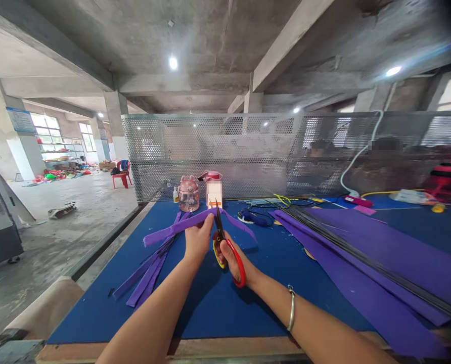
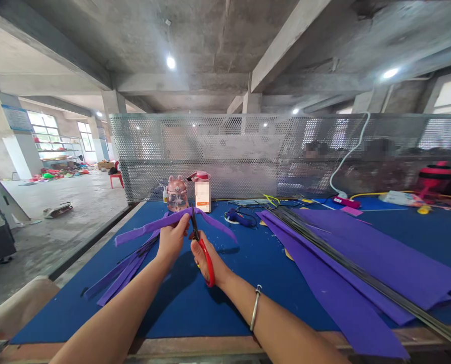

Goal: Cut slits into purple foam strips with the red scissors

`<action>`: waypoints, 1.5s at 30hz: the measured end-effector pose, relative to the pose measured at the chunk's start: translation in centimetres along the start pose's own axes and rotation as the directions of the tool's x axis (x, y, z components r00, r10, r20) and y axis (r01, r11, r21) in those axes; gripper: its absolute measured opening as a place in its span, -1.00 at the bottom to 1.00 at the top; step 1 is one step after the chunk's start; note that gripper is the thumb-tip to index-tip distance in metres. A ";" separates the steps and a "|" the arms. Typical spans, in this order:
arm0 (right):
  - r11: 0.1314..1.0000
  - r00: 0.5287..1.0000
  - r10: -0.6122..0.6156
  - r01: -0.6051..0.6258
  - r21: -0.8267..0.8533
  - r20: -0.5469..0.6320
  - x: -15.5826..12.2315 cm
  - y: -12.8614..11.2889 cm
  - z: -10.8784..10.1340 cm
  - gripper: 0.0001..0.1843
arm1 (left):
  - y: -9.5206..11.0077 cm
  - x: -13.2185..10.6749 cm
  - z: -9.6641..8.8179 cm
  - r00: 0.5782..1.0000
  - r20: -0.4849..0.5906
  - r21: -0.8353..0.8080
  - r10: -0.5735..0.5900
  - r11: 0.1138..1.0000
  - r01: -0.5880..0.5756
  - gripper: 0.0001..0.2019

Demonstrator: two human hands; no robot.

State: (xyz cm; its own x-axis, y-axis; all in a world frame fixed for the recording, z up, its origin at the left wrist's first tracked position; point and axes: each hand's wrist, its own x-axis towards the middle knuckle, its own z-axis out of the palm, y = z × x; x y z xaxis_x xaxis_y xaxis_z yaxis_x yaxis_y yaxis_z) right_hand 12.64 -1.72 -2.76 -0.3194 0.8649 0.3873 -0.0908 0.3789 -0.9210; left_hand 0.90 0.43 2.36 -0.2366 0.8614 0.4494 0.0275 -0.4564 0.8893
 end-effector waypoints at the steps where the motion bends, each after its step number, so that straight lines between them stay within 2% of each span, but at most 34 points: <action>1: 1.000 1.000 0.010 -0.010 0.012 -0.016 0.0 -0.2 0.1 -0.26 | 0.1 -0.1 0.0 1.000 0.014 0.001 0.011 1.000 -0.011 -0.63; 6: 0.992 0.994 0.078 -0.070 0.107 -0.071 0.1 -1.0 0.4 -0.33 | 0.4 -0.3 0.1 0.999 0.041 -0.001 0.031 1.000 -0.031 -0.66; 11: 0.991 0.986 0.117 -0.107 0.085 -0.123 0.0 -1.3 0.6 -0.30 | 0.2 -0.2 0.1 0.999 0.033 0.005 0.004 1.000 -0.004 -0.63; 15: 0.996 0.984 0.091 -0.088 0.027 -0.155 0.0 -1.2 0.4 -0.34 | -0.1 -0.1 0.1 0.999 0.028 -0.009 -0.022 1.000 0.023 -0.63; 20: 0.997 0.982 0.049 -0.059 -0.052 -0.181 0.1 -0.8 0.1 -0.38 | -0.2 0.0 0.3 0.999 0.001 -0.170 -0.048 0.984 0.047 -0.67; 23: 0.997 0.981 0.051 -0.062 -0.053 -0.188 0.2 -0.6 0.0 -0.39 | -0.3 0.2 0.2 0.998 -0.006 -0.168 -0.068 0.984 0.066 -0.65; 30: 0.984 0.975 0.149 -0.130 0.120 -0.166 0.3 -1.3 0.4 -0.31 | -0.5 0.2 0.1 0.997 0.007 -0.049 -0.079 0.996 0.079 -0.64; 35: 0.964 0.971 0.211 -0.186 0.190 -0.116 0.4 -1.2 0.4 -0.26 | -0.2 0.2 0.2 0.996 -0.012 -0.055 -0.092 0.994 0.091 -0.65; 37: 0.964 0.979 0.186 -0.166 0.206 -0.081 0.4 -0.9 0.4 -0.24 | -0.2 0.2 0.3 0.994 -0.016 -0.075 -0.106 0.992 0.105 -0.65; 40: 0.978 0.996 0.082 -0.073 0.197 -0.041 0.3 -0.5 0.5 -0.24 | -0.4 0.3 0.4 0.991 -0.034 -0.114 -0.126 0.986 0.122 -0.65; 45: 0.998 1.000 -0.006 0.007 0.066 -0.021 0.1 -0.3 0.4 -0.24 | -0.1 0.1 0.5 0.990 -0.028 -0.137 -0.140 0.981 0.135 -0.64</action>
State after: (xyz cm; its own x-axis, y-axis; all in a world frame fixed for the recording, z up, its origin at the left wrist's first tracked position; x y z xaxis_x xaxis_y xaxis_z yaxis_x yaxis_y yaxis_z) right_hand 12.26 -1.91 -2.47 -0.2994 0.8693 0.3933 -0.1552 0.3624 -0.9190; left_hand 1.32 0.69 2.33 -0.2656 0.9100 0.3182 -0.1380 -0.3626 0.9217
